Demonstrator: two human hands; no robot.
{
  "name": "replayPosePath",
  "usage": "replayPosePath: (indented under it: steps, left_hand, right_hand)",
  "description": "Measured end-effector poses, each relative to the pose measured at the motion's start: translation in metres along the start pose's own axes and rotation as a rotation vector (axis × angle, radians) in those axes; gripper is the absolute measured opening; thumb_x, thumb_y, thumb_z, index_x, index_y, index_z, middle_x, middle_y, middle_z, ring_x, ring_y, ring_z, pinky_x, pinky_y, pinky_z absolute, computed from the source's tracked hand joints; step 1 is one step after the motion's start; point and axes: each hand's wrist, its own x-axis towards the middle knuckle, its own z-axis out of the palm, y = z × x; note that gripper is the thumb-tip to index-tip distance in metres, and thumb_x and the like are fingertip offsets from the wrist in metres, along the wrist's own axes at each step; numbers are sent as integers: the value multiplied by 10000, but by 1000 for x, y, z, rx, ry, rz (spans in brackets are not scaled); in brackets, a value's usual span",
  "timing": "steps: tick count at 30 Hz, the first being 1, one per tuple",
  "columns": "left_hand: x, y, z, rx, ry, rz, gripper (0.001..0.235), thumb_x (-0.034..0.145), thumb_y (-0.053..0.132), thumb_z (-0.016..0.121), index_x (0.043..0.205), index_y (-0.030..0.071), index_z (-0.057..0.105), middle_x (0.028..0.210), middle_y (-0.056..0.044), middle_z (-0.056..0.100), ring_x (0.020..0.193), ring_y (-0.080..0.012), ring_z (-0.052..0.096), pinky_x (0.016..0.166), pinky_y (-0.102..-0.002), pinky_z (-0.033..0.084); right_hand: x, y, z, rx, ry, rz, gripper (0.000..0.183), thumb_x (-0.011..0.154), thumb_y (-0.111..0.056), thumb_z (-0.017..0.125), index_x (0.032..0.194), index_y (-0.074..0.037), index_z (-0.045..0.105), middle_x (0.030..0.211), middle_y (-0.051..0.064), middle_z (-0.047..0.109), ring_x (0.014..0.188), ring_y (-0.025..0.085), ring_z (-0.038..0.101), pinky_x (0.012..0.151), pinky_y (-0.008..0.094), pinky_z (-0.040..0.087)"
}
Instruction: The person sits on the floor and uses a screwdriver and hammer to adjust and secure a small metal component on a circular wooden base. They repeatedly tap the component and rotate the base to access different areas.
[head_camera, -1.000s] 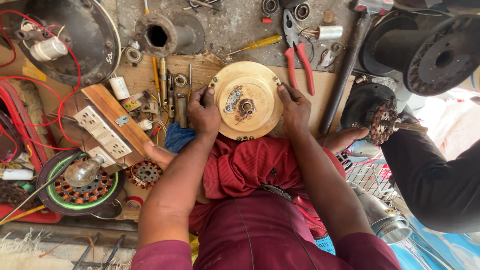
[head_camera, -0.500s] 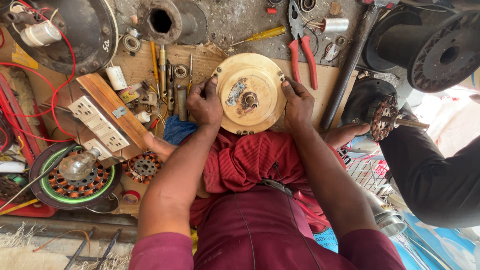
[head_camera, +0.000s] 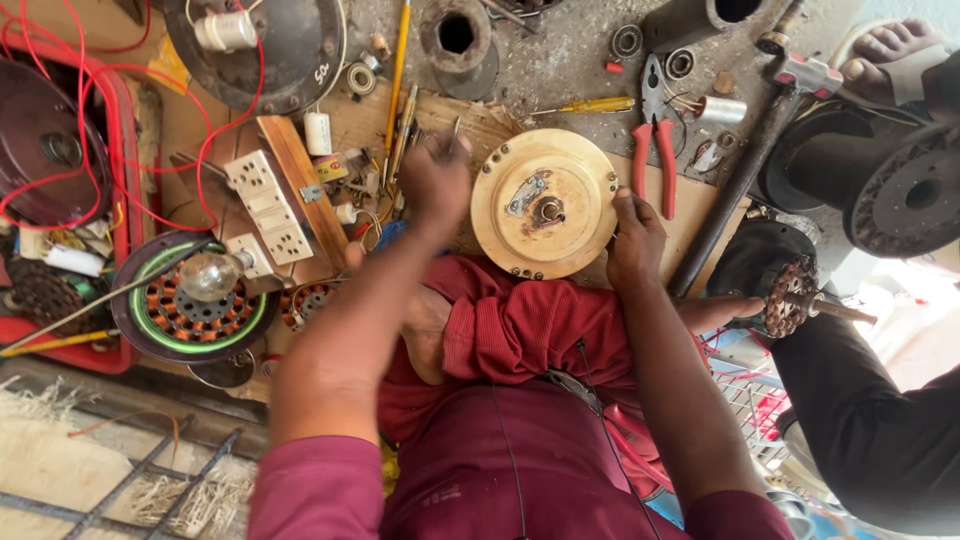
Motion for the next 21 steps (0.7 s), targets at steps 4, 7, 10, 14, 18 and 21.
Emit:
replayPosePath:
  steps: [4,7,10,14,18,21]
  left_hand:
    - [58,3,-48,75,66,-5,141,832,103,758,964,95,804,885,-63,796,779,-159,776,727,-296,611]
    - [78,-8,-75,184,129,48,142,793,81,807,934,75,811,872,-95,801,798,-173,784,771,-296,601]
    - [79,-23,-77,226,114,12,126,781,87,821,906,72,811,857,-108,800,785,-178,782,772,-296,602]
    - [81,-34,-69,229,94,47,113,796,86,813,906,61,810,850,-115,798,770,-182,777,755,-301,598]
    - [91,-30,-64,105,236,189,75,835,38,776,900,59,807,818,-78,798,731,-144,771,708,-299,608]
    - [98,-20,-68,-54,263,90,68,845,35,750,894,63,788,771,-40,789,657,-113,752,627,-296,604]
  right_hand:
    - [-3,-11,3,-16,67,114,280,996,-283,675,1122,-33,690,949,25,691,840,142,660,730,311,567]
    - [-1,-13,1,-65,109,121,236,979,-259,714,1071,-45,680,933,25,694,829,152,660,732,323,560]
    - [4,-13,-6,-68,137,103,195,952,-222,764,1004,-67,657,939,22,704,846,157,668,752,336,559]
    - [8,-12,-8,-44,147,117,193,936,-210,777,933,-92,624,923,28,707,848,165,678,762,347,573]
    - [6,-12,-8,-30,137,104,210,964,-236,759,929,-95,608,921,30,696,842,167,679,764,360,578]
    - [4,-14,-9,-5,126,95,211,974,-252,740,927,-105,596,924,31,697,838,175,686,757,370,577]
